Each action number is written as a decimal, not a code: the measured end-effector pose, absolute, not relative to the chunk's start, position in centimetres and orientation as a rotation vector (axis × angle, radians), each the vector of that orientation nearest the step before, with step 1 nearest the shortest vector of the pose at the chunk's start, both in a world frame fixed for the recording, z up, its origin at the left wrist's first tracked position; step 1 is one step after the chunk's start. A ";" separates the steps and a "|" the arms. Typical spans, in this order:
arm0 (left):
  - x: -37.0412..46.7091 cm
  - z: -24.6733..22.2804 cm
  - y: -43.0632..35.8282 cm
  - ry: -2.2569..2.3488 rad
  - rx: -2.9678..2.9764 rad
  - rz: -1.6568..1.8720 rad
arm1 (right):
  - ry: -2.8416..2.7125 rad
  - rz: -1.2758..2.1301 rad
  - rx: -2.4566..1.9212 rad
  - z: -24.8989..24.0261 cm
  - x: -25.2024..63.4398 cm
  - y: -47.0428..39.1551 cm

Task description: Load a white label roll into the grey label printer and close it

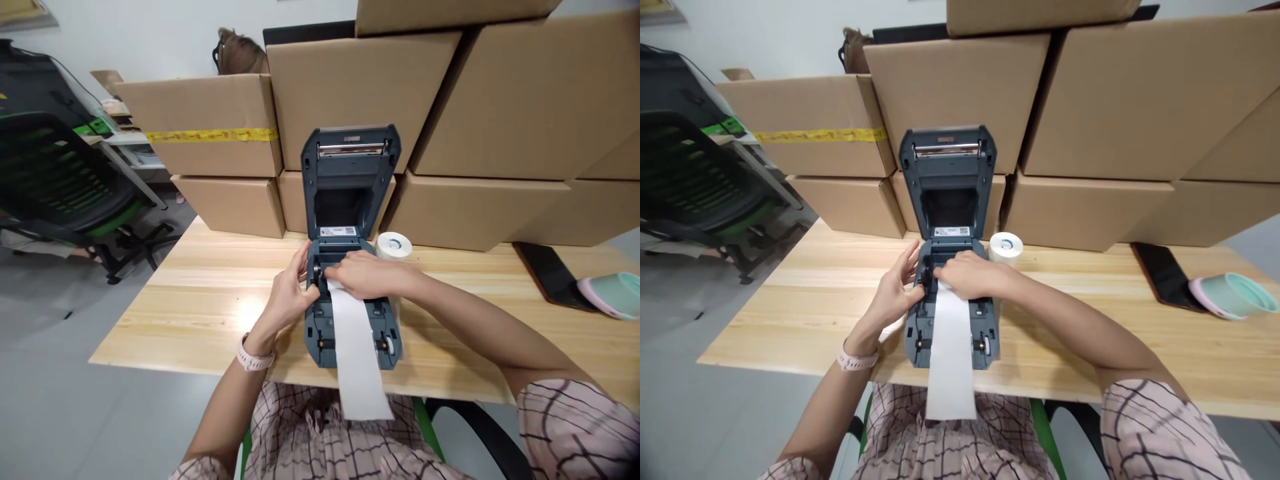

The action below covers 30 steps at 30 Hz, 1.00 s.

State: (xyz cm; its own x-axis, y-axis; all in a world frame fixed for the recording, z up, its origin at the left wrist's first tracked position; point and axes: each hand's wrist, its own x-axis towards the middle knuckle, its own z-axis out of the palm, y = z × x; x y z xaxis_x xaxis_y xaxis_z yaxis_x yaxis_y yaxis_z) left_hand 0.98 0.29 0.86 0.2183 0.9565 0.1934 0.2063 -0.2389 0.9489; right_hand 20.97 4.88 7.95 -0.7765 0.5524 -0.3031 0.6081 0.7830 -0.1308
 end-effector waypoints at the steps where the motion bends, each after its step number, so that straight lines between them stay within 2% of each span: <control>1: 0.9 0.8 0.3 1.103 1.632 1.099 | 2.723 -0.358 0.876 7.9 20.6 5.2; 6: 0.8 0.7 0.4 1.081 1.621 1.104 | 2.710 -0.546 0.758 8.2 20.8 6.2; 10: 0.8 0.6 0.4 1.074 1.605 1.121 | 2.886 -1.105 0.664 10.6 25.3 5.6; 13: 0.9 0.6 0.2 1.112 1.605 1.113 | 3.070 -1.421 0.908 11.9 31.0 4.1; 16: 1.1 0.6 0.1 1.163 1.614 1.108 | 3.094 -1.426 1.386 10.6 36.3 2.7; 19: 1.1 0.6 0.1 1.162 1.623 1.119 | 2.905 -1.501 1.866 6.9 38.9 2.4; 21: 1.1 0.6 0.1 1.149 1.623 1.122 | 2.764 -1.587 2.035 4.1 39.3 2.6; 25: 1.1 0.7 0.1 1.138 1.602 1.125 | 2.610 -1.651 2.092 0.8 39.3 3.0; 30: 1.2 0.8 0.1 1.142 1.587 1.122 | 2.673 -1.601 1.973 2.1 40.3 4.0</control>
State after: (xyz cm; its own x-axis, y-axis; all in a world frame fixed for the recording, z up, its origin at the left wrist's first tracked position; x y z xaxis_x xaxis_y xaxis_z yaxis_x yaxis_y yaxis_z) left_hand 1.22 0.09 0.78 0.1772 0.9678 0.1789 0.1955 -0.2128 0.9573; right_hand 40.34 3.98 2.09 -0.3234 0.9447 -0.0539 0.4932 0.1197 -0.8616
